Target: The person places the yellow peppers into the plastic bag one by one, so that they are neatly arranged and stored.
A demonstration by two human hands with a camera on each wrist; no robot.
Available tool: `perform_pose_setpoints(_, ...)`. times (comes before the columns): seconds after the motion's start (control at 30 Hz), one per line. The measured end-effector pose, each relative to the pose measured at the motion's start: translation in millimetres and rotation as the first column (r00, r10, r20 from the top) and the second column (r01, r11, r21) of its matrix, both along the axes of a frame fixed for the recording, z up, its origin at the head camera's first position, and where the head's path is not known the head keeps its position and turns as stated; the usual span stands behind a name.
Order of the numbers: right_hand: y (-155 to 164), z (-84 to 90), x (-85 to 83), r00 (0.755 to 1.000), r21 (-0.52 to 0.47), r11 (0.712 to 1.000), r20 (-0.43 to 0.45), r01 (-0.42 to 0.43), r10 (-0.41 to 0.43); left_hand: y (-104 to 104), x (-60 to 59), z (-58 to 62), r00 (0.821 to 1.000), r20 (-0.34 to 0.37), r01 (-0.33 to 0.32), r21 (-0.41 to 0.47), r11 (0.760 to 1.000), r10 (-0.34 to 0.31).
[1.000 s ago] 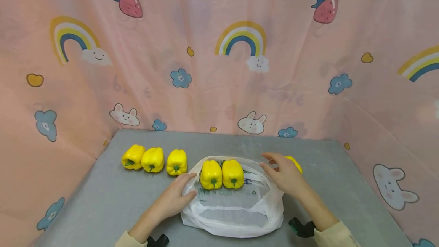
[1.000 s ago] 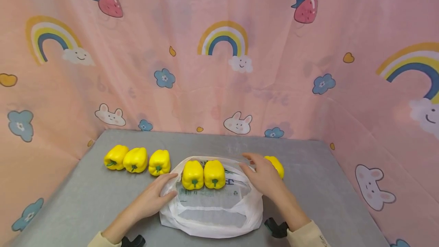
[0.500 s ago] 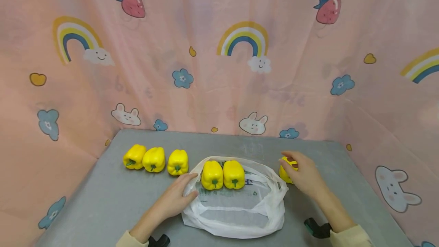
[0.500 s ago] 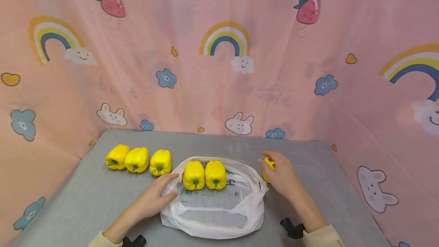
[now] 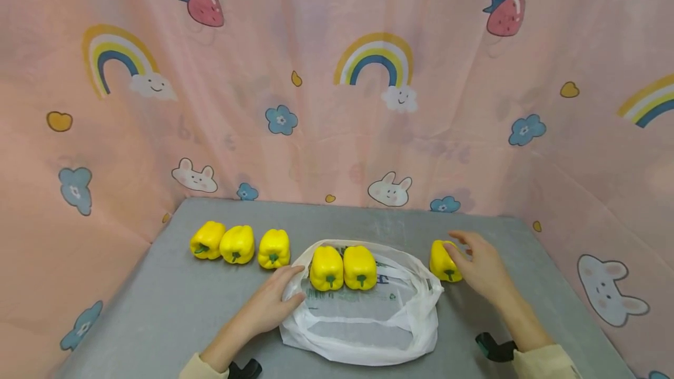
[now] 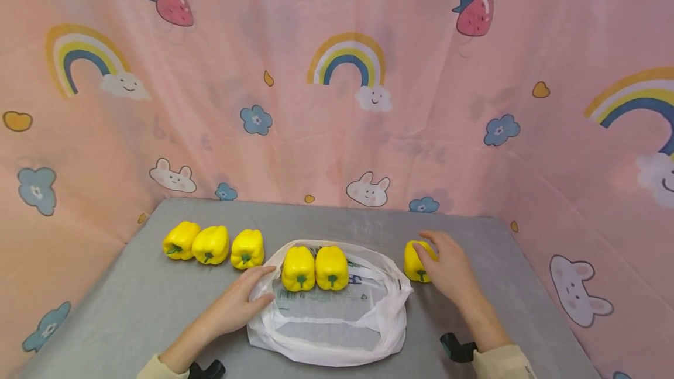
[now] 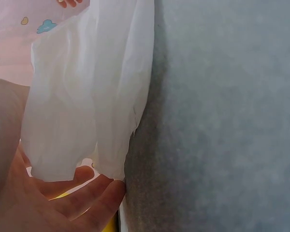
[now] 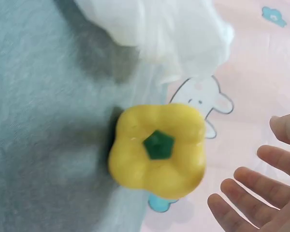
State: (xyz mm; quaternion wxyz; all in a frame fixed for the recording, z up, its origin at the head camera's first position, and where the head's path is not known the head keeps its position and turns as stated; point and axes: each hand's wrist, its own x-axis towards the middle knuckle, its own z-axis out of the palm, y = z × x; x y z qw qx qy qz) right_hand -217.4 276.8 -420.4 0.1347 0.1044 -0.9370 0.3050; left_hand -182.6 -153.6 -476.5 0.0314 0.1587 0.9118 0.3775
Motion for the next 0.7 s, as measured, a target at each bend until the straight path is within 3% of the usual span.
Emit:
perform_pose_setpoints(0.4,10,-18.5,-9.7,0.998,0.020,0.999,0.061,0.033,-0.034,0,-0.1,-0.1,1.000,-0.010,0.004,0.006,1.000,-0.004)
perform_pose_setpoints(0.7,12,-33.9,-13.9,0.983,0.040,0.997,0.170,0.061,-0.067,-1,-1.1,-2.0,1.000,0.001,0.004,0.003,1.000,-0.004)
